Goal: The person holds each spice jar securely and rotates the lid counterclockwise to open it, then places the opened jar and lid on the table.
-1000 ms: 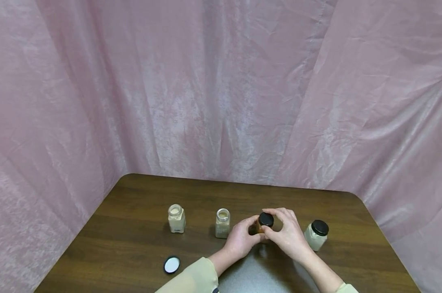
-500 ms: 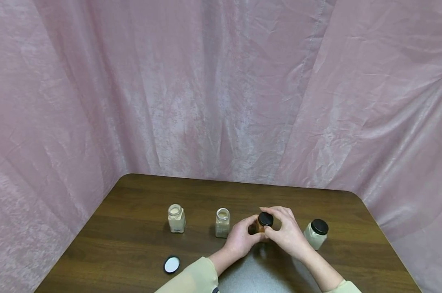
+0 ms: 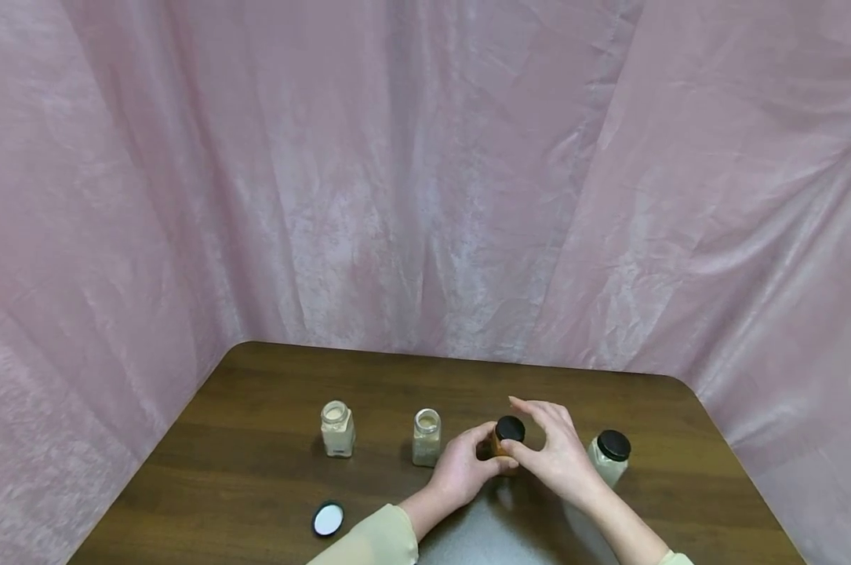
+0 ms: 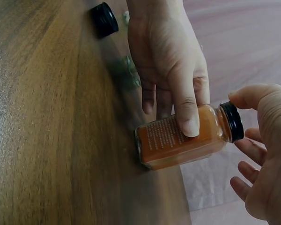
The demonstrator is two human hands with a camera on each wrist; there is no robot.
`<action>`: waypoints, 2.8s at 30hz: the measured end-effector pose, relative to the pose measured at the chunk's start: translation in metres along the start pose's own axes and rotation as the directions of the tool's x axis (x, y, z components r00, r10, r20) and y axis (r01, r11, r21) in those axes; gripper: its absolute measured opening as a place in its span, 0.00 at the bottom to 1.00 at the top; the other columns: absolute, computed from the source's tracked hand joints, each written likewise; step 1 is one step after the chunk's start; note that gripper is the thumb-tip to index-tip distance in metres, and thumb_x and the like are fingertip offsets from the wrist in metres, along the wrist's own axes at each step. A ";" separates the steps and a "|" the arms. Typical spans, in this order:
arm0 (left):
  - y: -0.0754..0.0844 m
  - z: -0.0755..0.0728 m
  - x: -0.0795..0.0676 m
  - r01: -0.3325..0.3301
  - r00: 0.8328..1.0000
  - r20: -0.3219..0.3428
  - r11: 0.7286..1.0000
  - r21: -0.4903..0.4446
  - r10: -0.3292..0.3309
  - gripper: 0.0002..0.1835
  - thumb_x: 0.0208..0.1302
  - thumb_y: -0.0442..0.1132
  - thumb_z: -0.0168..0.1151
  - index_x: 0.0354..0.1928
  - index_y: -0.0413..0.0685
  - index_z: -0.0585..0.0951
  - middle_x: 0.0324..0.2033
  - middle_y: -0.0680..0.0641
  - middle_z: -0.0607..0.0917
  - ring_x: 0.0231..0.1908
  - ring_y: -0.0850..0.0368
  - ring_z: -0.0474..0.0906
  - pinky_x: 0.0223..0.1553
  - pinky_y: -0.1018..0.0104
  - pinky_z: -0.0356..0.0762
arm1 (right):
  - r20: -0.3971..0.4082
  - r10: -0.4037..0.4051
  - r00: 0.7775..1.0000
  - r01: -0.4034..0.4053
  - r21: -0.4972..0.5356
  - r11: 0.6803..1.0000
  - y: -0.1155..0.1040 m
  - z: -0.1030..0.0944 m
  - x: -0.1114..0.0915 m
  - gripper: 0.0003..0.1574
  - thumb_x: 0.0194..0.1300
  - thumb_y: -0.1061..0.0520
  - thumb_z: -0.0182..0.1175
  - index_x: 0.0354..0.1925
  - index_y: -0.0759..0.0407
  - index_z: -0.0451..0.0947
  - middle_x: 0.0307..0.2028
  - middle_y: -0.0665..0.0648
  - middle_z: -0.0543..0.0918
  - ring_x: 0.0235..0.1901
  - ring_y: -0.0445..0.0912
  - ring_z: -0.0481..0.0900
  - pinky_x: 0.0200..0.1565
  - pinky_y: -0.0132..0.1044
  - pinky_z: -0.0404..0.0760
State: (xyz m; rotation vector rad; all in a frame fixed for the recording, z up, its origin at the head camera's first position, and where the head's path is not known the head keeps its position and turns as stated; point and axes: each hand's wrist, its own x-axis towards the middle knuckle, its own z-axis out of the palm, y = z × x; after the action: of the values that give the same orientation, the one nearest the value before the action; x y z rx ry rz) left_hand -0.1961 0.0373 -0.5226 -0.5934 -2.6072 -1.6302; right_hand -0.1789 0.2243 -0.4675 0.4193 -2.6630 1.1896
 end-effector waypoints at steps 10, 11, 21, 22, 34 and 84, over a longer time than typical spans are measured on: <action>0.003 0.005 -0.001 -0.003 1.000 0.010 1.000 -0.013 0.003 0.20 0.58 0.51 0.77 0.52 0.64 0.85 0.39 0.65 0.82 0.44 0.64 0.79 0.47 0.64 0.75 | -0.053 0.000 0.999 -0.005 -0.090 0.996 0.005 -0.006 -0.011 0.45 0.57 0.35 0.74 0.67 0.53 0.77 0.60 0.53 0.80 0.65 0.52 0.65 0.59 0.60 0.70; 0.003 0.004 0.000 -0.004 1.000 0.008 1.000 -0.011 0.004 0.20 0.58 0.51 0.77 0.52 0.64 0.85 0.39 0.66 0.82 0.44 0.64 0.79 0.47 0.65 0.75 | -0.055 -0.001 0.998 -0.005 -0.098 0.995 0.006 -0.007 -0.011 0.45 0.57 0.35 0.75 0.67 0.53 0.77 0.59 0.53 0.80 0.65 0.52 0.65 0.59 0.60 0.70; 0.000 0.001 -0.001 0.000 1.000 -0.025 1.000 0.011 0.000 0.20 0.57 0.49 0.78 0.51 0.65 0.85 0.39 0.65 0.82 0.45 0.63 0.79 0.50 0.64 0.75 | -0.072 -0.016 0.997 0.004 -0.152 0.988 0.002 0.001 -0.005 0.39 0.53 0.35 0.77 0.58 0.52 0.82 0.51 0.50 0.83 0.60 0.52 0.68 0.56 0.55 0.71; -0.001 0.001 -0.001 0.000 1.000 -0.028 1.000 0.012 0.000 0.20 0.56 0.49 0.78 0.52 0.65 0.85 0.39 0.65 0.82 0.45 0.64 0.78 0.50 0.64 0.75 | -0.079 -0.016 0.997 0.004 -0.155 0.988 0.002 0.002 -0.004 0.39 0.53 0.35 0.78 0.56 0.52 0.82 0.50 0.50 0.83 0.59 0.52 0.69 0.55 0.54 0.71; -0.001 -0.003 -0.001 0.030 0.999 -0.023 0.999 0.024 -0.030 0.22 0.58 0.52 0.77 0.55 0.66 0.84 0.44 0.63 0.84 0.50 0.64 0.78 0.54 0.58 0.75 | -0.079 0.033 0.996 -0.047 -0.178 0.983 -0.003 0.009 0.003 0.36 0.49 0.28 0.76 0.47 0.47 0.83 0.43 0.47 0.81 0.55 0.51 0.69 0.53 0.50 0.71; -0.001 0.000 0.002 0.022 1.000 -0.013 0.999 0.033 -0.021 0.24 0.58 0.50 0.77 0.58 0.60 0.84 0.47 0.58 0.87 0.52 0.61 0.80 0.55 0.58 0.75 | -0.058 -0.065 0.996 0.056 -0.148 0.987 -0.005 0.012 0.000 0.30 0.55 0.57 0.74 0.58 0.55 0.83 0.47 0.50 0.81 0.56 0.52 0.70 0.54 0.53 0.72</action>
State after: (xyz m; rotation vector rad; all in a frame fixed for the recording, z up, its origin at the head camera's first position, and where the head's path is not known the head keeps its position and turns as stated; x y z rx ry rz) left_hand -0.1984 0.0374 -0.5225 -0.5533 -2.6348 -1.5881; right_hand -0.1781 0.2116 -0.4717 0.4270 -2.6413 0.9657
